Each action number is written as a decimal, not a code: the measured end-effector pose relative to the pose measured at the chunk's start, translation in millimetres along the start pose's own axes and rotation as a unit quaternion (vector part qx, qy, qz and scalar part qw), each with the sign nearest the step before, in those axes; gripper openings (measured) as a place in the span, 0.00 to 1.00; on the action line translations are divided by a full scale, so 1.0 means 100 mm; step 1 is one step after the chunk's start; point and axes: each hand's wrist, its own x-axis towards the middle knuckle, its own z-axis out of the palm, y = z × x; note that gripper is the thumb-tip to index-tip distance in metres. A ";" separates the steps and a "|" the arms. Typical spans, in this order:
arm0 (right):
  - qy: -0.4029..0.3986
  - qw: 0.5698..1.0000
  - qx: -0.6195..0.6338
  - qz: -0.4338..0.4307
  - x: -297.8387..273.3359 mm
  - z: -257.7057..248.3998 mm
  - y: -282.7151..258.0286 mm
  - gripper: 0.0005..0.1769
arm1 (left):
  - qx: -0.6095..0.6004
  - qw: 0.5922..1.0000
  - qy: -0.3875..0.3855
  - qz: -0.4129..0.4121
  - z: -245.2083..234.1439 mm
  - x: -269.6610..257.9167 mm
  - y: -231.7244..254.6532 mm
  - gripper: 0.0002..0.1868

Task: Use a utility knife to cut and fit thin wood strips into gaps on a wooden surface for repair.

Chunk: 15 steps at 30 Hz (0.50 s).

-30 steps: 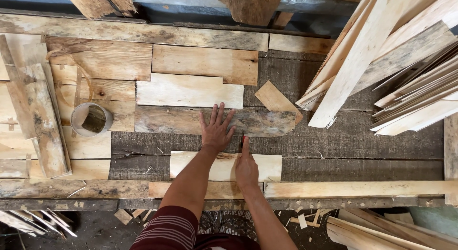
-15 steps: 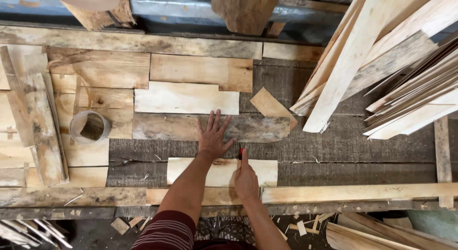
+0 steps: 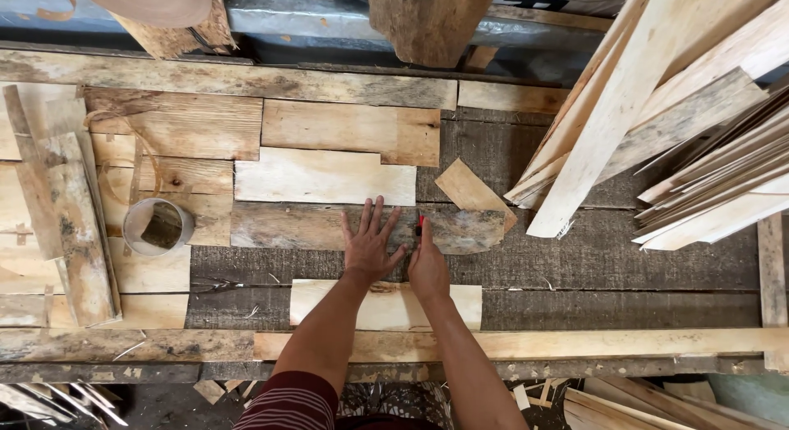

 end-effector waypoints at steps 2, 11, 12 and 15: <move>-0.006 1.000 -0.005 0.006 0.02 -0.01 -0.02 0.41 | 0.000 1.000 -0.009 -0.003 -0.02 0.01 0.01 0.46; -0.022 0.999 -0.030 0.019 0.05 0.02 -0.03 0.43 | -0.007 1.000 -0.009 -0.006 -0.05 0.00 0.01 0.45; -0.025 0.999 -0.041 0.020 0.06 0.03 -0.03 0.43 | -0.002 1.000 -0.019 -0.007 -0.07 0.00 0.01 0.44; -0.032 0.997 -0.061 0.018 0.10 0.02 -0.06 0.44 | -0.004 0.999 0.040 0.000 0.21 0.04 -0.03 0.37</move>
